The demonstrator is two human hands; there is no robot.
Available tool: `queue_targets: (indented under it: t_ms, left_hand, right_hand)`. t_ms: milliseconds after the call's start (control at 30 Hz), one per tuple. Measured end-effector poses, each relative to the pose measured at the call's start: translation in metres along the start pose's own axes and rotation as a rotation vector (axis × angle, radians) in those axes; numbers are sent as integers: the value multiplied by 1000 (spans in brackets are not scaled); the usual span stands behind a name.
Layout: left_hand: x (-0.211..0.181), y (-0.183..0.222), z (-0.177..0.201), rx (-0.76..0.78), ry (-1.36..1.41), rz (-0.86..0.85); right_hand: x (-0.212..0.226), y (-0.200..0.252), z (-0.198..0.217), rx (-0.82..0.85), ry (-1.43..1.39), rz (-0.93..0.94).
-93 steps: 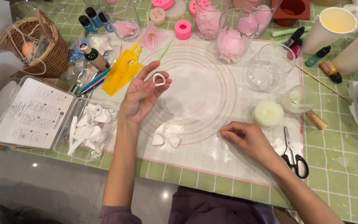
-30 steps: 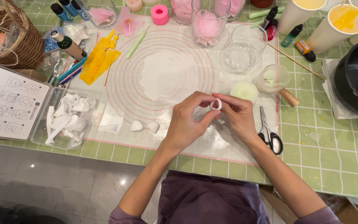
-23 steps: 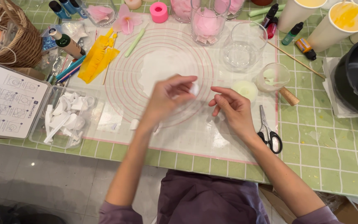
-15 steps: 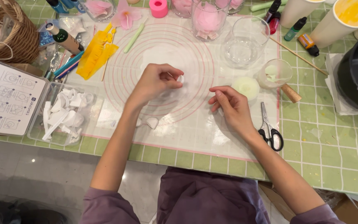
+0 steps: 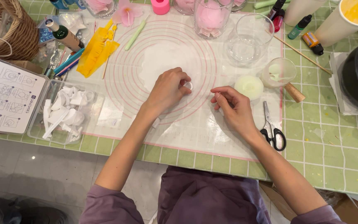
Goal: Preparing and arranging small wax heart shapes on a silicone mat for candle making.
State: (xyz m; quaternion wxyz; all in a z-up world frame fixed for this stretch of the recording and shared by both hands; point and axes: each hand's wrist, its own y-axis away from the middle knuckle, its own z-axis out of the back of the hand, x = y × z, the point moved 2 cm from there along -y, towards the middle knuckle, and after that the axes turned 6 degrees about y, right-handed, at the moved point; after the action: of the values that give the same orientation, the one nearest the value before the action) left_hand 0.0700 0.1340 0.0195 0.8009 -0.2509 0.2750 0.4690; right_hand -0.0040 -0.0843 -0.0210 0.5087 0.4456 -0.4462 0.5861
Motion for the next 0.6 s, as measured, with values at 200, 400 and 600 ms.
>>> queue_targets:
  t_ms: [200, 400, 600]
  left_hand:
    - [-4, 2, -3, 2, -12, 26]
    - [-4, 3, -4, -8, 4, 11]
    - [-4, 3, -6, -8, -20, 4]
  right_hand:
    - [2, 2, -2, 15, 8, -10]
    - [3, 2, -2, 16, 52, 4]
    - [5, 2, -2, 26, 58, -2]
